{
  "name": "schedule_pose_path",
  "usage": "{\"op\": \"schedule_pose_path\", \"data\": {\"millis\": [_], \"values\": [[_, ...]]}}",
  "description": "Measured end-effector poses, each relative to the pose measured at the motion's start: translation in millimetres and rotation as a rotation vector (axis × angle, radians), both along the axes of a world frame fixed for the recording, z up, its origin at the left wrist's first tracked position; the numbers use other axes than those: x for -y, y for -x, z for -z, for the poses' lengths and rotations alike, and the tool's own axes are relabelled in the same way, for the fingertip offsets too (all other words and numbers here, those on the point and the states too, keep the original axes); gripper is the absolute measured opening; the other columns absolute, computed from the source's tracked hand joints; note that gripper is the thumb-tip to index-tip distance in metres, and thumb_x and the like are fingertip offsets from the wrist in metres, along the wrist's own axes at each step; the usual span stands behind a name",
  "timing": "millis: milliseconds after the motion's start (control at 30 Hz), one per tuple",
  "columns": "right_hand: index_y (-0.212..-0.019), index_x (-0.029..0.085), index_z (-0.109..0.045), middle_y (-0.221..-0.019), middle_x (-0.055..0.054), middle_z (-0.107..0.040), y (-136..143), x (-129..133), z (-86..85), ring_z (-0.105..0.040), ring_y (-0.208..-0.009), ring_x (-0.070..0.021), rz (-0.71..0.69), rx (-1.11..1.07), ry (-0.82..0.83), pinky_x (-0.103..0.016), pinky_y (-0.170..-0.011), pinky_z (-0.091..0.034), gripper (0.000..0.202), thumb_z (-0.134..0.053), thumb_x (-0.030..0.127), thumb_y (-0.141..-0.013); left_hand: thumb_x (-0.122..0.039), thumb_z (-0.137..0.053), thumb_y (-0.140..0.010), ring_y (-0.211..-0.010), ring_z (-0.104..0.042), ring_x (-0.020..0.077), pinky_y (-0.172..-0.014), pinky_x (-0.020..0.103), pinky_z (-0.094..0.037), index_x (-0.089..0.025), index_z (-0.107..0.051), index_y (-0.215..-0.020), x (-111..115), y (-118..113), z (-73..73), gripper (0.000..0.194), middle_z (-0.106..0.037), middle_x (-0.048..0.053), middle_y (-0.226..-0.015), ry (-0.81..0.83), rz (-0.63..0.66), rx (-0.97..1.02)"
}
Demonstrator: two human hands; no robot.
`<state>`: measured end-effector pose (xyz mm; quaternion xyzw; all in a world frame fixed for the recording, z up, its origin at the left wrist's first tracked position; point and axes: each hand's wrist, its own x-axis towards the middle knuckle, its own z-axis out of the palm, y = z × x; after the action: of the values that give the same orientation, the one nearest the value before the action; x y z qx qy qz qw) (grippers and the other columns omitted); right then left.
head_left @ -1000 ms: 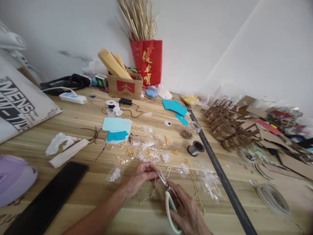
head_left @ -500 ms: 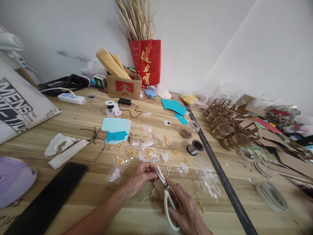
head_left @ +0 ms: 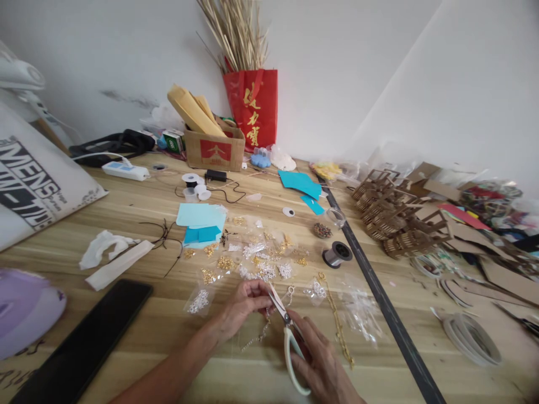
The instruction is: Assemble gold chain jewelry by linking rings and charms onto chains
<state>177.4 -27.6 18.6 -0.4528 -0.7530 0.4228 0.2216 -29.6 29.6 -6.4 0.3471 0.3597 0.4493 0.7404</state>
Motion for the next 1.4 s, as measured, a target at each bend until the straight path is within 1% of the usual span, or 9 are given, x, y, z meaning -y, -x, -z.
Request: {"op": "schedule_pose_path", "data": {"millis": [133,267,433,567,700,833,967,1200,1400], "values": [[-0.14,0.023,-0.04,-0.108,-0.009,-0.059,0.4,-0.4,0.4,-0.063,-0.093,-0.0208,-0.002,-0.008,-0.025,-0.029,-0.084,-0.052,0.051,-0.049,0.025,-0.09,-0.026,-0.08,-0.063,-0.058,-0.058,0.012,-0.058,0.024,-0.045,-0.013,-0.067,-0.072,-0.4,0.4,2.5,0.021,-0.067,0.002,-0.065,-0.016,0.0,0.0],[-0.14,0.025,-0.041,-0.107,-0.008,-0.061,-1.4,-0.6,2.6,-0.064,-0.093,-0.0206,0.0,-0.004,-0.053,-0.027,-0.084,-0.052,0.05,-0.049,0.025,-0.09,-0.026,-0.08,-0.064,-0.06,-0.059,0.0131,-0.061,0.026,-0.046,-0.013,-0.069,-0.075,-0.7,1.5,1.6,0.019,-0.068,0.003,-0.066,-0.015,0.004,-0.019],[-0.141,0.027,-0.041,-0.107,-0.007,-0.061,-5.6,-1.6,1.8,-0.064,-0.088,-0.0195,0.011,0.021,-0.068,-0.027,-0.08,-0.053,0.052,-0.051,0.023,-0.09,-0.026,-0.079,-0.064,-0.062,-0.059,0.0133,-0.063,0.026,-0.046,-0.013,-0.07,-0.076,-2.1,2.8,1.9,0.019,-0.068,0.003,-0.068,-0.014,-0.007,-0.047],[-0.138,0.027,-0.044,-0.105,-0.007,-0.061,-5.7,-1.7,-2.7,-0.063,-0.078,-0.0166,0.023,0.065,-0.034,-0.024,-0.071,-0.053,0.05,-0.052,0.022,-0.089,-0.022,-0.078,-0.064,-0.063,-0.059,0.0134,-0.063,0.026,-0.046,-0.014,-0.068,-0.075,-2.9,3.9,2.8,0.017,-0.069,0.002,-0.069,-0.024,-0.044,-0.077],[-0.137,0.027,-0.046,-0.108,-0.006,-0.06,-6.0,-1.2,-3.2,-0.063,-0.081,-0.0161,0.049,0.049,-0.014,-0.024,-0.071,-0.052,0.05,-0.053,0.021,-0.088,-0.019,-0.079,-0.062,-0.064,-0.061,0.0138,-0.062,0.026,-0.046,-0.014,-0.066,-0.077,-2.6,3.7,-1.8,0.021,-0.069,0.003,-0.071,-0.003,-0.062,-0.077],[-0.137,0.028,-0.045,-0.104,-0.006,-0.059,-8.3,-1.5,-0.1,-0.063,-0.08,-0.0158,0.056,0.059,-0.013,-0.024,-0.07,-0.052,0.053,-0.054,0.019,-0.086,-0.018,-0.081,-0.058,-0.062,-0.06,0.0137,-0.06,0.025,-0.046,-0.014,-0.063,-0.075,-2.6,2.5,-8.3,0.025,-0.069,0.002,-0.069,0.014,-0.051,-0.082],[-0.136,0.027,-0.047,-0.098,-0.005,-0.059,-9.3,-2.0,0.6,-0.062,-0.075,-0.0157,0.054,0.101,-0.036,-0.024,-0.067,-0.052,0.053,-0.054,0.018,-0.084,-0.017,-0.079,-0.058,-0.063,-0.06,0.0135,-0.062,0.025,-0.046,-0.014,-0.064,-0.075,-2.7,2.2,-11.2,0.023,-0.068,0.002,-0.069,-0.008,-0.033,-0.087],[-0.136,0.026,-0.048,-0.093,-0.004,-0.06,-4.3,-2.5,-3.9,-0.06,-0.07,-0.0147,0.042,0.125,-0.059,-0.024,-0.065,-0.052,0.053,-0.054,0.016,-0.084,-0.019,-0.08,-0.059,-0.065,-0.059,0.0135,-0.062,0.025,-0.045,-0.014,-0.065,-0.076,-1.4,1.7,-11.2,0.023,-0.067,0.002,-0.069,-0.036,0.008,-0.127],[-0.138,0.027,-0.044,-0.097,-0.005,-0.061,-3.2,-3.8,-8.4,-0.062,-0.073,-0.0148,0.001,0.099,-0.064,-0.024,-0.068,-0.052,0.052,-0.051,0.018,-0.088,-0.019,-0.081,-0.058,-0.066,-0.059,0.0143,-0.064,0.027,-0.046,-0.014,-0.065,-0.081,-1.1,1.6,-10.5,0.028,-0.067,0.002,-0.071,-0.023,0.009,-0.123]]}}
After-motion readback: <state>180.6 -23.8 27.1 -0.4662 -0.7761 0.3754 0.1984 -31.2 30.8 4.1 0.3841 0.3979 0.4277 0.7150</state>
